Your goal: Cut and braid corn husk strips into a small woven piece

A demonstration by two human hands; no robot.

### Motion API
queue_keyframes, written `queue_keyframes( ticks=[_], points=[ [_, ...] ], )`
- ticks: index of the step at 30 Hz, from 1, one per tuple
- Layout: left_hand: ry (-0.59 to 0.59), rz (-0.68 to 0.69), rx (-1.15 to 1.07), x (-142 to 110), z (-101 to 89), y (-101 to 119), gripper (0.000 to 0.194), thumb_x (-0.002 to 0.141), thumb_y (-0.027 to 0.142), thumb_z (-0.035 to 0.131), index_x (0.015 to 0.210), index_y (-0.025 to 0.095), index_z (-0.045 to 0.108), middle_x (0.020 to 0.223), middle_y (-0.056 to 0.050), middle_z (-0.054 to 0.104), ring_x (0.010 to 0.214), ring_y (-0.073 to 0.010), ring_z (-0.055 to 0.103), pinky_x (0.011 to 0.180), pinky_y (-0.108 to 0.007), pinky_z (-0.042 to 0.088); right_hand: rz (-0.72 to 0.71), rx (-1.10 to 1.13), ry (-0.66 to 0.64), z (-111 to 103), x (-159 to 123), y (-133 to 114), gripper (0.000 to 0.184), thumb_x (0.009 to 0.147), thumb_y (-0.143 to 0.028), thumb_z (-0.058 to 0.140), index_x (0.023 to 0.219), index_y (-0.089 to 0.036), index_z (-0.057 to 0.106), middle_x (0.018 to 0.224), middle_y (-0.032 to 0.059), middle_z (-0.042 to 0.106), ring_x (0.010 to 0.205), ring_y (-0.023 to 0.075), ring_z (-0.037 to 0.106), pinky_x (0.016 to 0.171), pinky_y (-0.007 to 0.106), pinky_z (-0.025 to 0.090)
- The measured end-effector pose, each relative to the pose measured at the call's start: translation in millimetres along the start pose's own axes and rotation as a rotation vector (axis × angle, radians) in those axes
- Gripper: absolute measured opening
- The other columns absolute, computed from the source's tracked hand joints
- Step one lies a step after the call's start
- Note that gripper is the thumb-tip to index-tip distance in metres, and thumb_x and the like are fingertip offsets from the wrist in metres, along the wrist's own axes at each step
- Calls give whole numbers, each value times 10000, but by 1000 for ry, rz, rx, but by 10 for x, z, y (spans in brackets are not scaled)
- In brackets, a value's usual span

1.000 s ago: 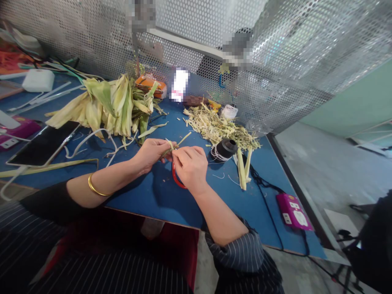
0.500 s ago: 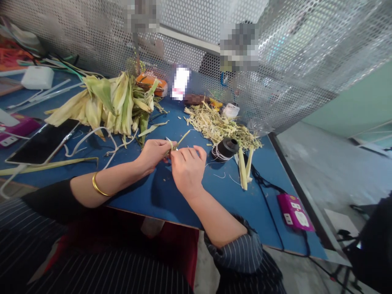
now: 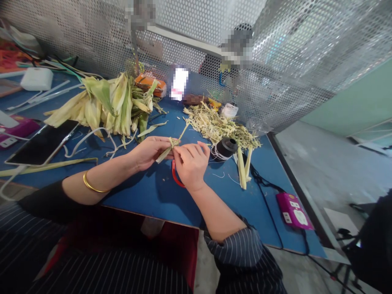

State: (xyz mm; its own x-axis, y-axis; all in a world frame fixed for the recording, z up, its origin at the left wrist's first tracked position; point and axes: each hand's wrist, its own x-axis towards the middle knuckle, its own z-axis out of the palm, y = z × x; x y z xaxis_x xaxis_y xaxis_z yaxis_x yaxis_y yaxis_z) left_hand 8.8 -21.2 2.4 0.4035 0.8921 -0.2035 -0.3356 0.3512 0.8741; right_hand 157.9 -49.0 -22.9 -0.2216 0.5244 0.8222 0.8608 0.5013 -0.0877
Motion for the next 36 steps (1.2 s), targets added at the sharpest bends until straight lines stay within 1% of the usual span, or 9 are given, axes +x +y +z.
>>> queue_keyframes(
  ticks=[9, 14, 19, 22, 25, 28, 31, 34, 36],
  points=[
    [-41, 37, -38, 37, -47, -65, 60, 763, 152, 628, 726, 104, 627, 680, -31, 634, 596, -85, 599, 628, -220, 516, -19, -36, -56, -32, 19, -35, 88, 857, -222, 581, 824, -248, 658, 793, -10, 679, 819, 153, 608, 967, 397, 345],
    [38, 59, -16, 33, -47, -62, 72, 780, 96, 604, 714, 111, 628, 553, 18, 570, 429, -36, 478, 435, -154, 376, -299, -82, -136, -41, 31, -58, 192, 872, -184, 550, 1013, -269, 648, 900, 8, 672, 901, 148, 587, 998, 370, 348],
    [14, 56, -32, 31, -28, -111, 62, 776, 97, 609, 727, 114, 642, 650, -19, 638, 533, -62, 564, 515, -167, 424, -472, -88, -252, 15, 5, -49, 205, 898, -148, 486, 946, -261, 650, 910, -1, 666, 888, 140, 569, 1044, 369, 311],
    [11, 46, -25, 48, -28, -151, 65, 764, 97, 621, 794, 116, 676, 725, -38, 674, 575, -66, 586, 563, -178, 453, -483, -67, -276, 11, 15, -50, 197, 896, -145, 485, 881, -247, 652, 875, -4, 665, 847, 135, 572, 1030, 364, 319],
    [59, 31, 25, 52, -29, -143, 141, 735, 81, 649, 858, 127, 702, 735, -29, 687, 552, -59, 583, 582, -189, 476, -235, 89, -201, -10, 32, -29, 144, 884, -176, 520, 842, -233, 645, 834, -3, 662, 818, 131, 586, 968, 360, 366],
    [55, 10, 105, 39, -29, -103, 170, 739, 98, 659, 898, 122, 713, 717, -42, 697, 571, -88, 624, 624, -228, 517, 259, 345, -68, 12, 22, 32, 116, 843, -249, 581, 742, -198, 609, 765, 9, 625, 761, 140, 580, 795, 319, 445],
    [30, 1, 142, 28, -30, -78, 177, 760, 122, 650, 926, 116, 715, 746, -66, 711, 615, -109, 654, 631, -236, 528, 665, 604, -102, 79, -12, 98, 178, 804, -315, 596, 679, -190, 571, 671, -9, 579, 640, 131, 528, 645, 281, 448],
    [21, 9, 170, 25, -36, -85, 182, 765, 145, 659, 936, 117, 715, 747, -61, 711, 611, -96, 645, 609, -214, 518, 874, 762, -169, 128, -28, 121, 204, 766, -349, 614, 650, -189, 562, 615, -29, 552, 579, 114, 482, 595, 262, 419],
    [25, 27, 206, 25, -37, -101, 206, 743, 157, 686, 944, 118, 715, 713, -47, 701, 596, -90, 631, 598, -208, 511, 935, 792, -161, 131, -19, 111, 204, 736, -345, 631, 627, -187, 560, 593, -35, 542, 564, 108, 465, 578, 255, 403]
  ],
)
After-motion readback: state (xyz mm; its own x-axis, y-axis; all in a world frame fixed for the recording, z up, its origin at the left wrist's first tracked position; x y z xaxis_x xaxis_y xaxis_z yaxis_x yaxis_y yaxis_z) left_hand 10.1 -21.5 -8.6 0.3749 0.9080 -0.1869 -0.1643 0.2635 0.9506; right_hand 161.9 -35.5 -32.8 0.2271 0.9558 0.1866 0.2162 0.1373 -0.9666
